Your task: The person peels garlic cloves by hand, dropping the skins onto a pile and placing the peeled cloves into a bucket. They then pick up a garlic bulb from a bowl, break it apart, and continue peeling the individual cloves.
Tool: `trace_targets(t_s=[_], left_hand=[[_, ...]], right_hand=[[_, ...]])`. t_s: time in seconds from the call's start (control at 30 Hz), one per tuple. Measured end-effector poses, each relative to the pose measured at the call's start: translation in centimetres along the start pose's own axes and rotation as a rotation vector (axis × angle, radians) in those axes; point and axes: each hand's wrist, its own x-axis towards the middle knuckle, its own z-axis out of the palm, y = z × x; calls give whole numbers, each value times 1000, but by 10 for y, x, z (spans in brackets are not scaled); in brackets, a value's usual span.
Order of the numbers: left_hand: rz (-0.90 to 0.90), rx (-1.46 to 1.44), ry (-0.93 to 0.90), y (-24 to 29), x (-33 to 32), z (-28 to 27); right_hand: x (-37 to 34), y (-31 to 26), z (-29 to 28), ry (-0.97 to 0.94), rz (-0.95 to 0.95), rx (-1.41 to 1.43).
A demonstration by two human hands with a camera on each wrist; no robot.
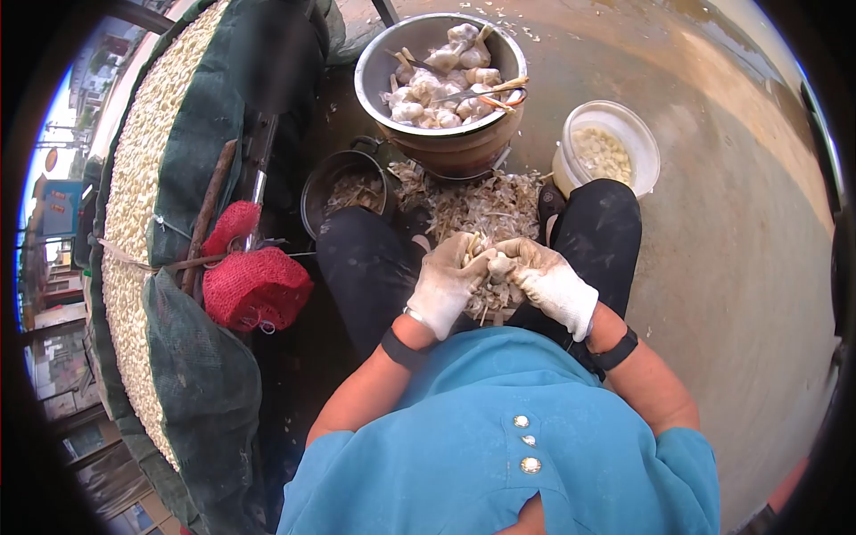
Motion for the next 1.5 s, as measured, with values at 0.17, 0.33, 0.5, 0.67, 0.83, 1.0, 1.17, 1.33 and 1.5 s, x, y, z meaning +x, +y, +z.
trace_targets(t_s=[0.17, 0.33, 0.5, 0.67, 0.83, 1.0, 1.17, 1.33, 1.5], left_hand=[[-10, -237, -18, -5, -1, 1], [-49, -521, -126, -9, 1, -11], [26, -441, -86, -8, 5, -16], [-73, -322, -138, -13, 6, -22], [-13, -486, -168, -27, 11, -21], [-50, -728, -186, -16, 13, -13], [47, -245, -260, -3, 14, -8], [-66, -153, -165, 16, 2, -4], [-78, -50, -109, 5, 1, -3]], right_hand=[[2, 16, -11, -41, 84, 324], [-2, 14, -13, -123, 5, 499], [0, 13, -16, -178, -24, 483], [-1, 10, -23, -74, 13, 412], [-1, -21, -71, 8, -193, 691], [-1, -40, -112, 160, -361, 1097], [-4, -22, -58, 59, -153, 540], [10, -13, -12, 124, 39, 66], [19, 4, -5, 116, -108, -73]])
